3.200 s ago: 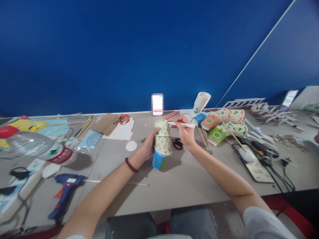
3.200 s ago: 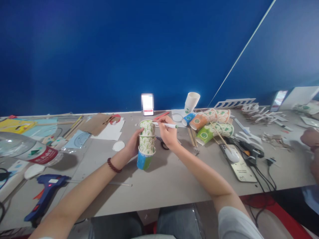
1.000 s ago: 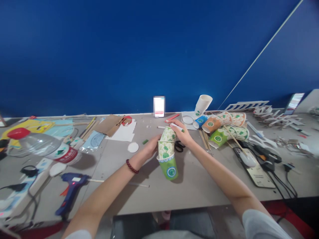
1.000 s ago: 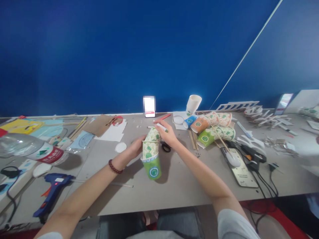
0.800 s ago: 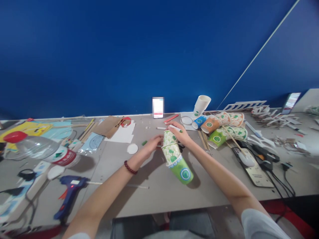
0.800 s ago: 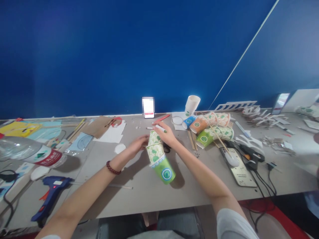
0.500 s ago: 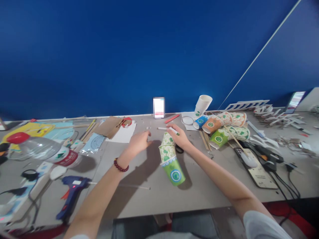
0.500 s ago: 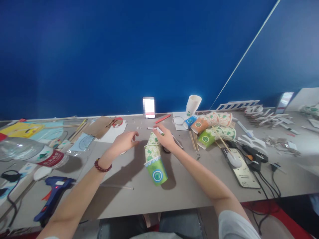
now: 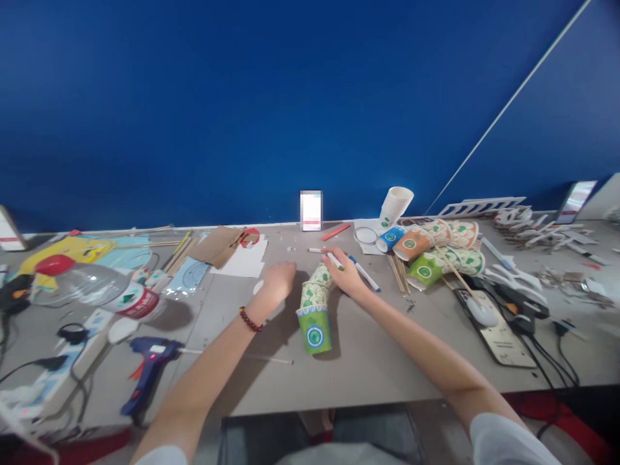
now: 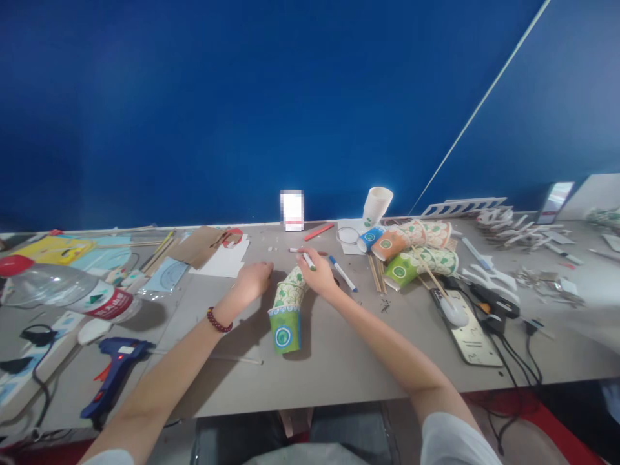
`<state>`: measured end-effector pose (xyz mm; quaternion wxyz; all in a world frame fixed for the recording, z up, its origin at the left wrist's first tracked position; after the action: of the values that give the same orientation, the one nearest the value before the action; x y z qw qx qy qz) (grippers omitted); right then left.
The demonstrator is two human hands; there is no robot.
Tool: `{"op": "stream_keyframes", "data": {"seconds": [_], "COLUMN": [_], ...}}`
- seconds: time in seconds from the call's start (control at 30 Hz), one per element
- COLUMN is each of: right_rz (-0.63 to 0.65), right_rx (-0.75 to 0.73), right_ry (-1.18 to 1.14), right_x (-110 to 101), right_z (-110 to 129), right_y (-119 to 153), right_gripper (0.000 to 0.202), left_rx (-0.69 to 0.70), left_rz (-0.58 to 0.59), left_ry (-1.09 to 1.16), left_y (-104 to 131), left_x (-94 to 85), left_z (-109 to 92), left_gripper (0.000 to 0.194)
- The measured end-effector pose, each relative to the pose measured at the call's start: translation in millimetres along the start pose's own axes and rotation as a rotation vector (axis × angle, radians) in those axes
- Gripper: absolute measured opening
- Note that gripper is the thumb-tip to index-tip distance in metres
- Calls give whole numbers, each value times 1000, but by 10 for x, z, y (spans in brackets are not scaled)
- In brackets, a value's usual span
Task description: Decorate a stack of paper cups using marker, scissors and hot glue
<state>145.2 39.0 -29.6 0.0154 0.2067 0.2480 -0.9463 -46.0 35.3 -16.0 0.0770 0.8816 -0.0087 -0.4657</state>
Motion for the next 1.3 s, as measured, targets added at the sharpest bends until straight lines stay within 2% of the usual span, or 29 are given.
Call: {"op": "stream_keyframes", "data": {"seconds": [0.13, 0.23, 0.37, 0.5, 0.63, 0.73, 0.9, 1.3], "right_rz": [-99, -122, -76, -98, -89, -28, 35, 115], "right_rx": [-86, 23, 147, 211, 210, 203, 211, 169], "right_ry": [-246, -452, -618, -710, -682, -661, -603, -640], "right_x": [-128, -204, -274, -356, -390, -369, -358, -303], "right_z": [169, 237, 252, 244, 230, 189, 145, 202], "right_y": [-68, -45, 170, 459, 630, 682, 731, 766], "right_gripper": [28, 34, 34, 26, 23, 23, 23, 18], "left_rx": [68, 201, 275, 169, 157, 183, 225, 306], "left_rz": [-24, -92, -136, 23, 33, 26, 80, 146], "left_ry": [-86, -59, 303, 743, 940, 980, 988, 856], "left_y": [32, 99, 207, 331, 450, 492, 520, 683], "left_x": [-163, -253, -227, -120, -72, -20, 67, 113], "left_z": [-91, -120, 1, 131, 125, 109, 113, 6], "left_gripper": [10, 18, 21, 28, 31, 30, 28, 28]}}
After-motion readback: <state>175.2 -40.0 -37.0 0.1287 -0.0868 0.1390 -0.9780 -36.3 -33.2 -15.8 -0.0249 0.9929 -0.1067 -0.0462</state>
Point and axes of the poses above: each hand's wrist, its own y-axis away from the middle knuckle, its own x-axis out of the palm, z = x × y, the point moved 2 cm from there along -y, towards the middle knuckle, and after that the axes turned 10 degrees about -x, right-handed, at the moved point
